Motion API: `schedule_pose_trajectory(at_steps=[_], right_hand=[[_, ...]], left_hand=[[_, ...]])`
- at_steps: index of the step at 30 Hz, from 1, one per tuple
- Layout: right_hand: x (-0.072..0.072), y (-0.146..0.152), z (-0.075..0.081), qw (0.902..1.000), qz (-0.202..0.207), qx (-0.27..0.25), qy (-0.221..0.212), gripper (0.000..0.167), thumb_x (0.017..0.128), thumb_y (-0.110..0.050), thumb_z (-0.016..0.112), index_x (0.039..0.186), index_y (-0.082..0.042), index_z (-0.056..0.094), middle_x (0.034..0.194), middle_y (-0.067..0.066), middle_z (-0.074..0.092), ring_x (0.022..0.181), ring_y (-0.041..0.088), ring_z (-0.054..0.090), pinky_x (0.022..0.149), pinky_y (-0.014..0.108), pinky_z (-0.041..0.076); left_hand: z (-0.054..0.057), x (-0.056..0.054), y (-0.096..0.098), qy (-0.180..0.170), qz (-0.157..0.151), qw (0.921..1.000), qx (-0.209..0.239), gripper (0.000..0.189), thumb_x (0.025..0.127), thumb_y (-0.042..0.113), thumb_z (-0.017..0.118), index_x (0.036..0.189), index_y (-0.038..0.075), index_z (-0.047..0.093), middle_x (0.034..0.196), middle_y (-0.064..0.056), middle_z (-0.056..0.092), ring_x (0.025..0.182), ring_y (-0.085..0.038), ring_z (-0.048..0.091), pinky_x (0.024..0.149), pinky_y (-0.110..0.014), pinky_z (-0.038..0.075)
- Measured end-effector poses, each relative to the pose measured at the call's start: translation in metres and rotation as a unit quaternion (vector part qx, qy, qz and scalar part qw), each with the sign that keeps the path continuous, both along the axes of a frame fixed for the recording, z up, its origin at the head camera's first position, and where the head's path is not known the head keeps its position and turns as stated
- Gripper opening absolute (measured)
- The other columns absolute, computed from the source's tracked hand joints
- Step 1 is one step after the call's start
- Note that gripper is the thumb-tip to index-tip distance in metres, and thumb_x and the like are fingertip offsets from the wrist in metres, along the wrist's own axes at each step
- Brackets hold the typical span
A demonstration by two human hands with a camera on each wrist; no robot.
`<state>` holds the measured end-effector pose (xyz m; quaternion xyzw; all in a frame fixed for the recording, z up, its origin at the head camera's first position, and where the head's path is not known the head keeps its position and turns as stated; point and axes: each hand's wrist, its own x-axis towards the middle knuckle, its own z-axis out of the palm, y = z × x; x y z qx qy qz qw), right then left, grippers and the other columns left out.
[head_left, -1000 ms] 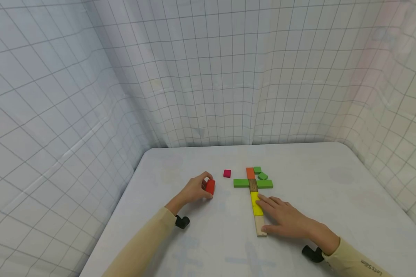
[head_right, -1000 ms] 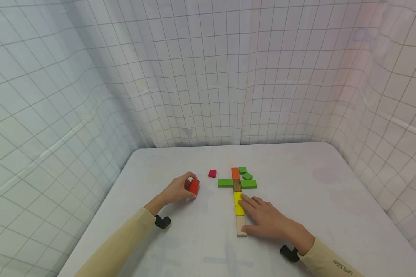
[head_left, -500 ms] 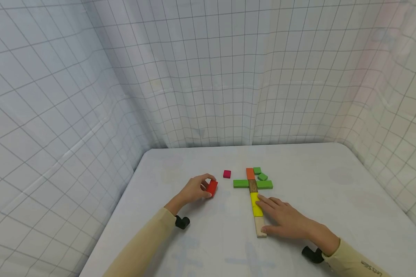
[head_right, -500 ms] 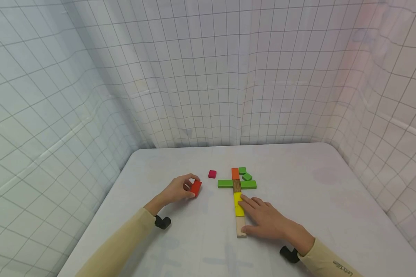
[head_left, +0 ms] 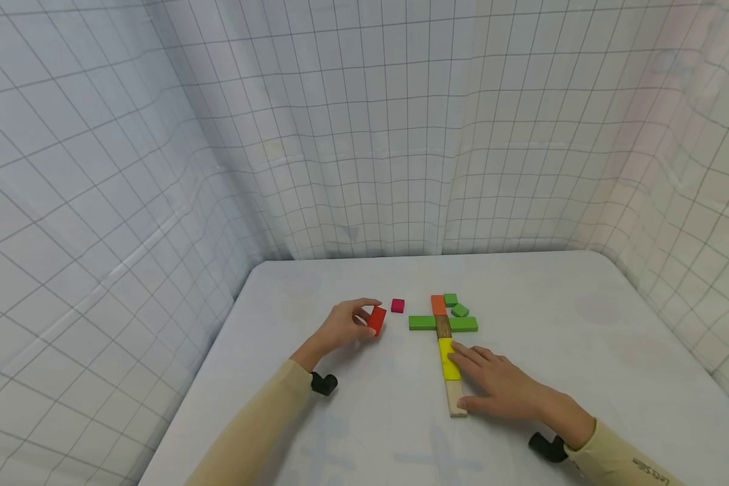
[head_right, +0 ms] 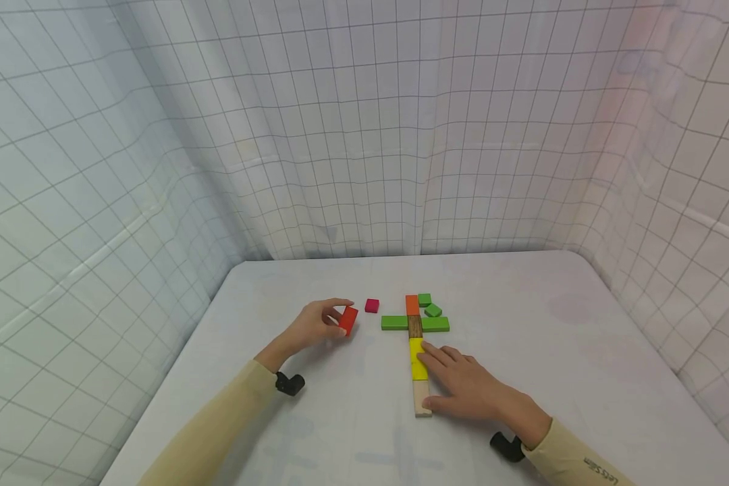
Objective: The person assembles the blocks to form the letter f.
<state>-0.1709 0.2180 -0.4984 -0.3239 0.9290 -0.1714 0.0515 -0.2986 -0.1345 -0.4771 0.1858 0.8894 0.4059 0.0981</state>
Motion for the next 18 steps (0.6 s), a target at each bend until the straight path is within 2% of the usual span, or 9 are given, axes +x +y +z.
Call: schedule_pose_trajectory(at_steps=[4, 10, 18], right_hand=[[0.000, 0.000, 0.000, 1.0000, 0.000, 0.001, -0.002, 0.084, 0.094, -0.063, 0.058, 0.157, -0.011, 0.035, 0.165, 0.008, 0.023, 0.142, 0.038, 0.032, 0.102, 0.065, 0.037], [0.000, 0.000, -0.001, 1.0000, 0.000, 0.000, -0.004, 0.084, 0.094, -0.063, 0.057, 0.157, -0.011, 0.035, 0.165, 0.008, 0.023, 0.143, 0.038, 0.032, 0.102, 0.064, 0.037], [0.001, -0.001, 0.001, 1.0000, 0.000, -0.001, -0.005, 0.083, 0.095, -0.062, 0.057, 0.157, -0.010, 0.035, 0.165, 0.008, 0.023, 0.143, 0.038, 0.031, 0.103, 0.065, 0.036]], left_hand=[[0.006, -0.003, 0.004, -0.012, 0.011, 0.9996, 0.021, 0.060, 0.087, 0.012, 0.080, 0.141, 0.024, 0.059, 0.110, -0.002, 0.065, 0.098, -0.023, 0.062, 0.078, -0.034, 0.056], [0.010, -0.008, 0.009, -0.022, 0.007, 0.9985, 0.051, 0.061, 0.086, 0.014, 0.082, 0.141, 0.026, 0.060, 0.110, -0.003, 0.065, 0.096, -0.023, 0.064, 0.081, -0.035, 0.055], [0.016, -0.017, 0.020, -0.020, 0.004, 0.9975, 0.068, 0.061, 0.086, 0.015, 0.082, 0.141, 0.030, 0.059, 0.110, -0.003, 0.065, 0.095, -0.022, 0.064, 0.079, -0.035, 0.056]])
